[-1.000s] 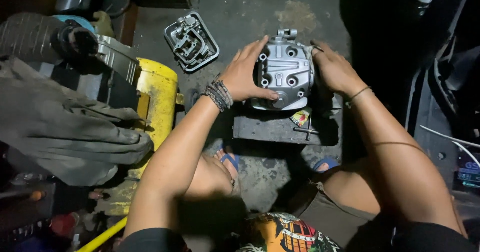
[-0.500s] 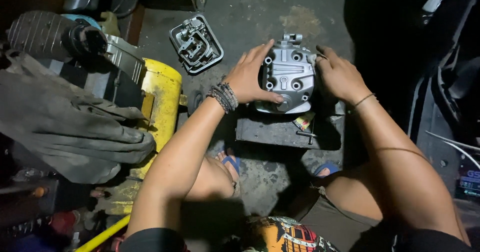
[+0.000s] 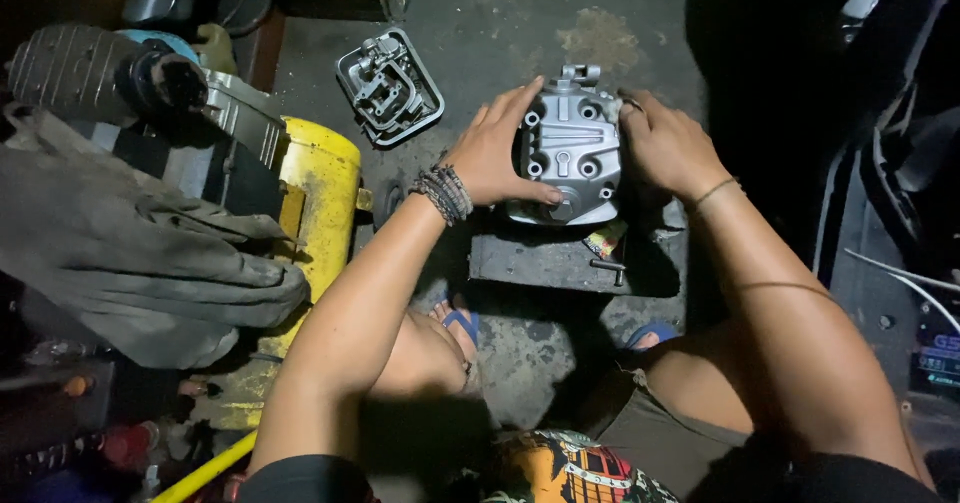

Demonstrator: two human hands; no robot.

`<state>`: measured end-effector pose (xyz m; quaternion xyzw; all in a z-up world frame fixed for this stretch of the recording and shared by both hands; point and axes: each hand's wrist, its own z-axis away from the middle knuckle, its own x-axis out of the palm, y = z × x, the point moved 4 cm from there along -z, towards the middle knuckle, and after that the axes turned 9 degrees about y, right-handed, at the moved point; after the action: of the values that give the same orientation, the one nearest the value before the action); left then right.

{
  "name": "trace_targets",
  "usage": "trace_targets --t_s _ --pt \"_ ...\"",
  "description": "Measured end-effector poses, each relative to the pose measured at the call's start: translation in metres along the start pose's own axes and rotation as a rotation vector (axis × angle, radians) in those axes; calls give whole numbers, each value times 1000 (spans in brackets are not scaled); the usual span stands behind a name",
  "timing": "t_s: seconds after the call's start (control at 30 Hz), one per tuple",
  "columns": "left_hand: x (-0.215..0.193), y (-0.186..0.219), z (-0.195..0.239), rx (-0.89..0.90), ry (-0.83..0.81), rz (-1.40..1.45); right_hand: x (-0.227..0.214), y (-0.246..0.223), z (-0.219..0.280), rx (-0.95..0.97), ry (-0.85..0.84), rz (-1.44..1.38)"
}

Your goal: A person is meticulously wiping down a motorcycle cylinder head with a cloth to clean it.

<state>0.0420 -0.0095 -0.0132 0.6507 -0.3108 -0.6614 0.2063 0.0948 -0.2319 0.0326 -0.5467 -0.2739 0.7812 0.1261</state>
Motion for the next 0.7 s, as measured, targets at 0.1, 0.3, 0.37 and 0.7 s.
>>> trace_targets --t_s 0.1,0.3,0.37,0.7 --pt "-1 1 0 -3 -4 -8 3 4 -12 -2 32 -67" --pt "-3 2 1 -10 -7 -9 12 28 -24 60 26 -145" --pt "-4 3 2 -3 -9 -11 9 23 -9 75 -18 -150" --pt "-3 4 -1 4 2 3 -1 8 10 95 -87 -158"
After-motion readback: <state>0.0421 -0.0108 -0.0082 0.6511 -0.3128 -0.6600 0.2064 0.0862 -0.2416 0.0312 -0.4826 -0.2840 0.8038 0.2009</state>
